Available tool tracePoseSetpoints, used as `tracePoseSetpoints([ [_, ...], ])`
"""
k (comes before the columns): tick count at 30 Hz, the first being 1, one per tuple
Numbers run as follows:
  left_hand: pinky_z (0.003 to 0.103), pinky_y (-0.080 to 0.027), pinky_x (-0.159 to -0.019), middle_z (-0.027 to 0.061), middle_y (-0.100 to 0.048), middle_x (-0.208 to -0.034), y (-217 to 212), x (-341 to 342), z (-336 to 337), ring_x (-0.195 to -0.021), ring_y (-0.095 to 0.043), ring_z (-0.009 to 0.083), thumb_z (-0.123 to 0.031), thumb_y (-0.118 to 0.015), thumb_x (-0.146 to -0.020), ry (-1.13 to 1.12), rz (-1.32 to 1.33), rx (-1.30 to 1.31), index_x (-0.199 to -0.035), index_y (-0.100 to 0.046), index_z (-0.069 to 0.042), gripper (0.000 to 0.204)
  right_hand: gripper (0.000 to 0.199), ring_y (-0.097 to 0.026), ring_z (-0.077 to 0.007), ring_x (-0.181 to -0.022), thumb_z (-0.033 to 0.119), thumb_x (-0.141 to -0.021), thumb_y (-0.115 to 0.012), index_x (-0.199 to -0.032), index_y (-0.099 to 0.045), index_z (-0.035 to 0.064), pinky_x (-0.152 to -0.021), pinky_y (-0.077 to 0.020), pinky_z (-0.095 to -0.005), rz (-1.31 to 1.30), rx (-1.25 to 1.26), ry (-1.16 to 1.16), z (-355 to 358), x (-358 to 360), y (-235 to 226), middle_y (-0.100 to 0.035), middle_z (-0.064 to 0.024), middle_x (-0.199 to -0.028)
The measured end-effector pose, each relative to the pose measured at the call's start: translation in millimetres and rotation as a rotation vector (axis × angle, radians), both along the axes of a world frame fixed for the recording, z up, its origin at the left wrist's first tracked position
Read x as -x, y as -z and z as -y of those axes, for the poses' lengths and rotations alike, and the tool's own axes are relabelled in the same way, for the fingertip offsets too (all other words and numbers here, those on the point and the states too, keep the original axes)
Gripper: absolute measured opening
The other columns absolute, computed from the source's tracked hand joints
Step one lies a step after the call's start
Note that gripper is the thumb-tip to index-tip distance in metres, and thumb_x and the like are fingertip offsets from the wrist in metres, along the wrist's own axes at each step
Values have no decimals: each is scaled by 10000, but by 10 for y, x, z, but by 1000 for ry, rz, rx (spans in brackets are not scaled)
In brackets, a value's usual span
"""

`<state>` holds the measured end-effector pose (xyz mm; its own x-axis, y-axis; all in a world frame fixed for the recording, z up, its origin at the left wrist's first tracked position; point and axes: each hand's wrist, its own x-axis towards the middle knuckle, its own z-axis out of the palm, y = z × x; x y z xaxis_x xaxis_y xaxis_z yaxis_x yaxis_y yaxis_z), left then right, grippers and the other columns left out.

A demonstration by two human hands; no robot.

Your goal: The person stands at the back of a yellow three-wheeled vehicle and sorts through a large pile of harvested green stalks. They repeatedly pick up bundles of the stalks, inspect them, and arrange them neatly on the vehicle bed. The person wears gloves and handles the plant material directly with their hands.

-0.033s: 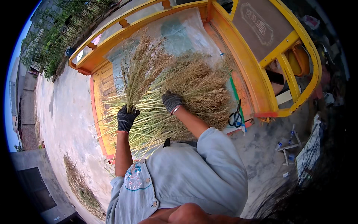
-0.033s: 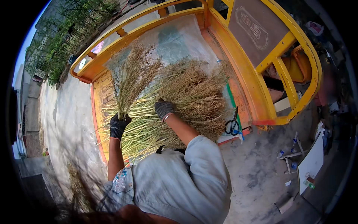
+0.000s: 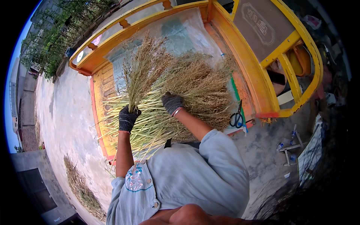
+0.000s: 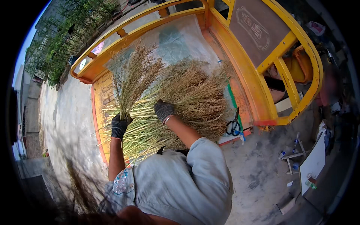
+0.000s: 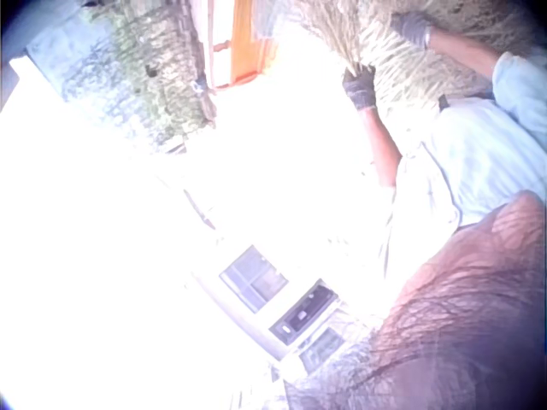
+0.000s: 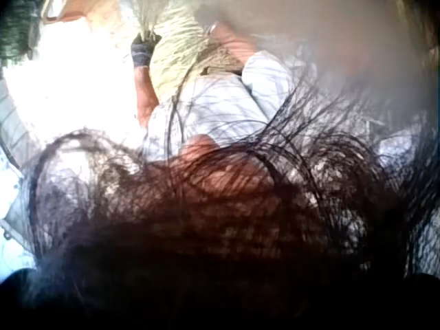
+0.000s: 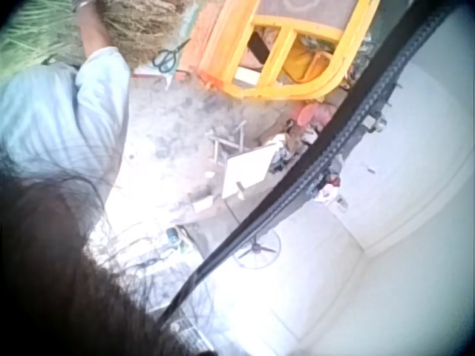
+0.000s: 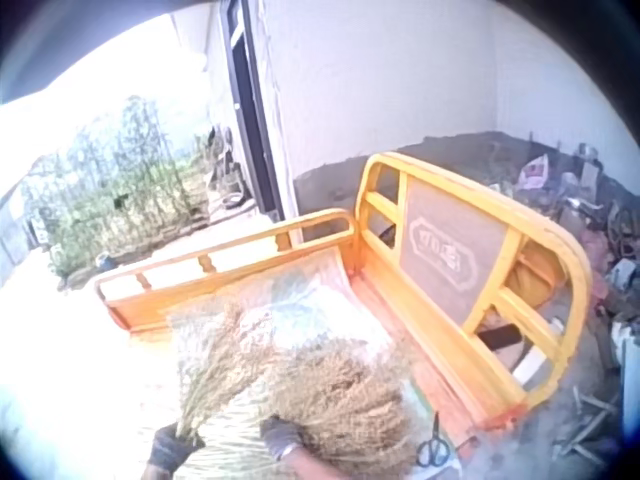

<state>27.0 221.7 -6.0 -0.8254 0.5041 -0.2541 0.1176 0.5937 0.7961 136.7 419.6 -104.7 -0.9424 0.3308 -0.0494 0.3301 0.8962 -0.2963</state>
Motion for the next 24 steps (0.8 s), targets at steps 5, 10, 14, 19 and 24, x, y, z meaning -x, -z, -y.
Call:
tracePoseSetpoints([
  [5, 312, -465, -654, 88, -652, -791, 144, -118, -475, -698, -592, 172, -158, -673, -743, 199, -94, 43, -920, -629, -53, 211, 178, -569, -249, -541, 219, -788, -500, -787, -572, 55, -448, -429, -404, -368, -75, 23, 250, -81, -211, -578, -122, -691],
  [10, 309, -466, -669, 74, -657, -863, 364, -13, -530, -736, -597, 189, -153, -655, -762, 358, 18, -132, -1011, -619, -65, 267, 91, -572, -256, -695, 186, -763, -532, -792, -567, 107, -563, -449, -392, -517, -67, -58, 183, -271, -763, -564, -81, -833],
  [14, 272, -464, -661, 24, -645, -856, 73, -3, -567, -723, -565, 128, -130, -662, -771, 76, 269, 31, -1006, -623, -60, 248, 271, -565, -304, -841, 187, -754, -565, -1011, -570, 102, -669, -480, -381, -766, 194, 106, 68, -355, -572, -523, -123, -1063],
  [19, 258, -458, -681, 32, -645, -860, -41, 155, -281, -741, -568, 109, -93, -639, -787, -99, 58, -108, -991, -612, -22, 218, 408, -443, -317, -1108, 287, -807, -505, -1166, -500, 93, -926, -366, -437, 74, 197, 90, -116, -582, 141, -447, -139, -1227],
  [24, 237, -453, -639, 6, -618, -824, -441, 257, 15, -713, -547, 87, -95, -649, -781, -92, -156, -180, -966, -605, -41, 198, 418, -483, -315, -1068, 319, -886, -413, -1219, -448, 68, -964, -343, -412, 308, 492, 21, -311, -568, 409, -494, -191, -1167],
])
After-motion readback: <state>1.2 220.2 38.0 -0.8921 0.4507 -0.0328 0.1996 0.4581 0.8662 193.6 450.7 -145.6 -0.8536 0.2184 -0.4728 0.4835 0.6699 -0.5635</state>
